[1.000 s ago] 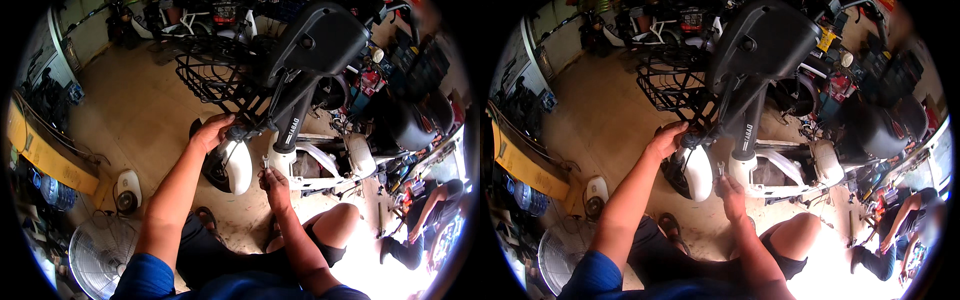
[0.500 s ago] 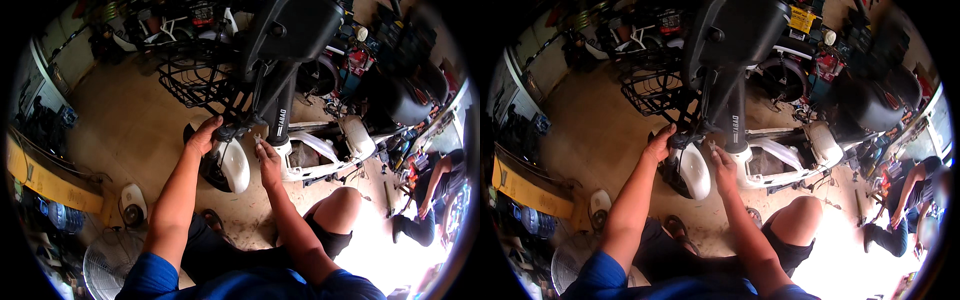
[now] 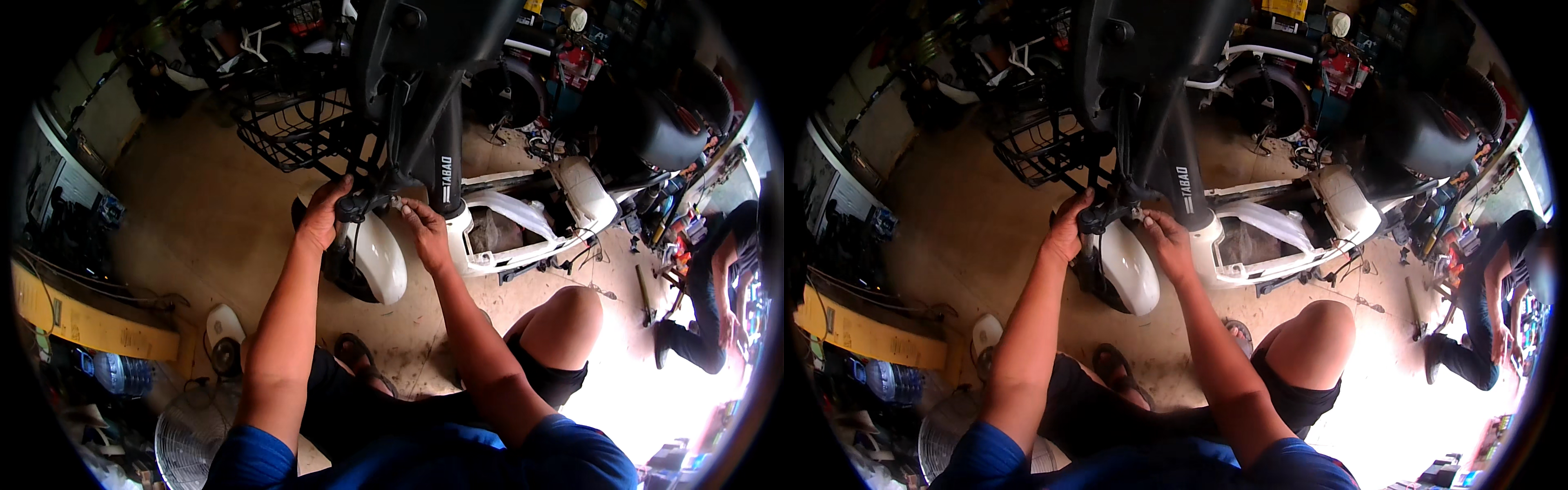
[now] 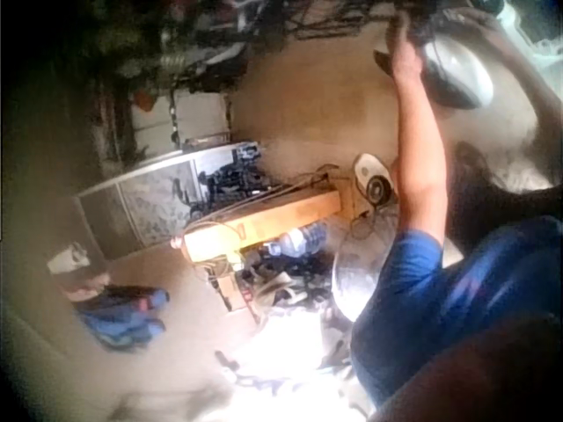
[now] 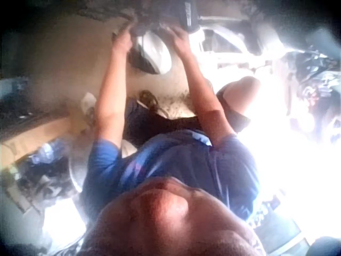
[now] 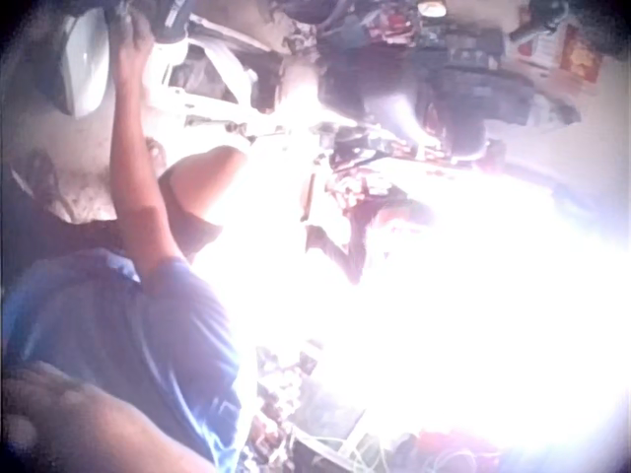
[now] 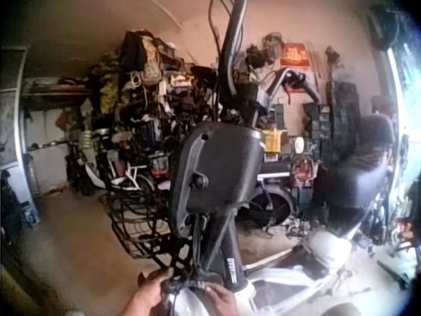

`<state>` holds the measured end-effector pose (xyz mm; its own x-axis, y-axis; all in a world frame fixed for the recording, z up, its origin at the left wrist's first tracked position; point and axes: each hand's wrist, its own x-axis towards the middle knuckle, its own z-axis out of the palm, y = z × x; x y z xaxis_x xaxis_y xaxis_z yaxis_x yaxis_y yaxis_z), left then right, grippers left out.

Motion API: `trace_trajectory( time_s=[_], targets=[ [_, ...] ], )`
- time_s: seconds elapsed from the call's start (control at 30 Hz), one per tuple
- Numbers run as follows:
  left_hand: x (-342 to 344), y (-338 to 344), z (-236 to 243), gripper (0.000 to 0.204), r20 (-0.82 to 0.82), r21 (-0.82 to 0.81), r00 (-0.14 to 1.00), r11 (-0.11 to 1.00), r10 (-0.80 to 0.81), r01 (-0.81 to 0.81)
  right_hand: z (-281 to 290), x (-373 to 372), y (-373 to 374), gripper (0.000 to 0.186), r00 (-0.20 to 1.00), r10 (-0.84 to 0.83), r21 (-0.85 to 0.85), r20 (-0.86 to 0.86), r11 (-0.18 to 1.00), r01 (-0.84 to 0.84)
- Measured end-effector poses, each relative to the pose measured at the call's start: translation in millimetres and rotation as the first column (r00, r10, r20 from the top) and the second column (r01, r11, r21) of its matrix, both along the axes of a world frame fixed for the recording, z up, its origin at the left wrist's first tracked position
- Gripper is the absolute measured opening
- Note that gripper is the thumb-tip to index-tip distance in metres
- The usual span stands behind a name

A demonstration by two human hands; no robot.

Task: The person sits on the floor in a workshop and uses a wrench to loosen bolts on the front basket of a white scooter. They remove the basket and the front headlight cover, then use a power drill to remove a screw from the cover. Finally, they reconnect the wiring and reattach the headlight cover to the scooter's front fork.

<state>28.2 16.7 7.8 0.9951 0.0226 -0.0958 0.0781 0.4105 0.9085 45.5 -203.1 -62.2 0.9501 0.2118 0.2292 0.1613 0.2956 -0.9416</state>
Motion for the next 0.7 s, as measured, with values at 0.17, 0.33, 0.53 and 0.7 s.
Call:
trace_trajectory(
  time_s=[0.17,0.33,0.53,0.7],
  targets=[
    [1,-1,0,0.040,-0.008,0.013,1.000,0.999,0.030,-0.030,-8,7,2,0.021,0.991,-0.059,-0.057,0.118,0.996,0.066],
    [3,3,-4,0.039,-0.003,-0.003,1.000,1.000,0.025,-0.025,-7,10,1,0.022,0.997,-0.028,-0.055,0.077,0.998,0.033],
    [0,-3,3,0.038,0.005,0.003,1.000,1.000,0.031,-0.031,-3,5,1,0.023,0.997,-0.061,-0.059,0.047,0.996,0.064],
    [-1,-2,6,0.034,0.008,0.013,1.000,1.000,0.029,-0.029,7,-6,5,0.026,1.000,-0.010,-0.004,-0.023,1.000,0.010]
  ],
)
